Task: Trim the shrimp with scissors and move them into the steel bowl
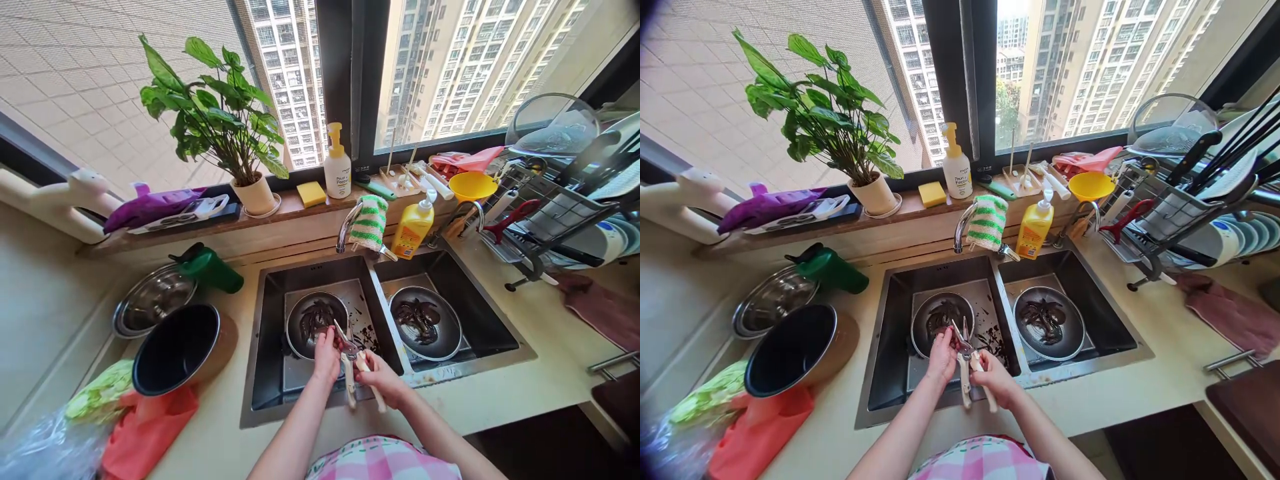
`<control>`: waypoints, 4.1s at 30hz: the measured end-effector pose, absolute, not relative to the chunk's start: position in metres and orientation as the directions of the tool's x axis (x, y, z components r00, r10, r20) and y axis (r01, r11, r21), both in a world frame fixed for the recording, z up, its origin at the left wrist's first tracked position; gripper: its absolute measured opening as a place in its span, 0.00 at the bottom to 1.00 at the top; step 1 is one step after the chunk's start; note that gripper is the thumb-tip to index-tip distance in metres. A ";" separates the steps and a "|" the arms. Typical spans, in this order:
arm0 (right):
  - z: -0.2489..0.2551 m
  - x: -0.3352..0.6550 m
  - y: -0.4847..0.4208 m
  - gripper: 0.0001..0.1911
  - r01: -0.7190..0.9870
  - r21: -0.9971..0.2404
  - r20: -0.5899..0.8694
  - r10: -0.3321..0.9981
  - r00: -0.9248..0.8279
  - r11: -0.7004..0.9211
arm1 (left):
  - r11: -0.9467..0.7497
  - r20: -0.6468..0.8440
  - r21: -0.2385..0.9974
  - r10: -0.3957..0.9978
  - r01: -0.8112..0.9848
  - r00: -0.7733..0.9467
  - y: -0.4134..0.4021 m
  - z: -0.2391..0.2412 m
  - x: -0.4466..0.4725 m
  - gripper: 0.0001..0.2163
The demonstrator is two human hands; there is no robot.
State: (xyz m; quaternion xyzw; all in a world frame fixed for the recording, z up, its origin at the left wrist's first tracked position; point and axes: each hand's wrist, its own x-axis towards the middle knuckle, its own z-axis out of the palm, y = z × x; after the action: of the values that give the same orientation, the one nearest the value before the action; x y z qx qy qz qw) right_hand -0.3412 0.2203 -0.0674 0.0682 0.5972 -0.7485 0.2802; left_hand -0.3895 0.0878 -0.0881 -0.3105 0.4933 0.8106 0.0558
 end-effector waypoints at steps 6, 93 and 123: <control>-0.070 -0.338 0.189 0.20 0.604 -0.675 -0.510 -0.324 -0.797 -0.424 | -0.514 -0.578 0.764 -0.273 -0.391 -0.769 0.104 -0.089 -0.401 0.10; -0.065 -0.339 0.203 0.10 0.331 -0.658 -0.481 -0.039 -0.876 0.677 | -0.251 -0.452 0.875 -0.119 -0.414 -0.884 0.105 -0.051 -0.411 0.15; -0.049 -0.336 0.232 0.11 0.439 -0.491 -0.566 0.107 -0.817 0.753 | -0.368 -0.580 0.758 -0.004 -0.538 -0.814 0.096 -0.053 -0.407 0.16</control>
State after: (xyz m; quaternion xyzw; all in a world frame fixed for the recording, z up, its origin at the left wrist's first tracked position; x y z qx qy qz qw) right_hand -0.3362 0.2321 -0.0491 0.1517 0.8988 -0.3173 0.2615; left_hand -0.4068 0.0959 -0.0528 -0.2531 0.5359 0.7874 0.1695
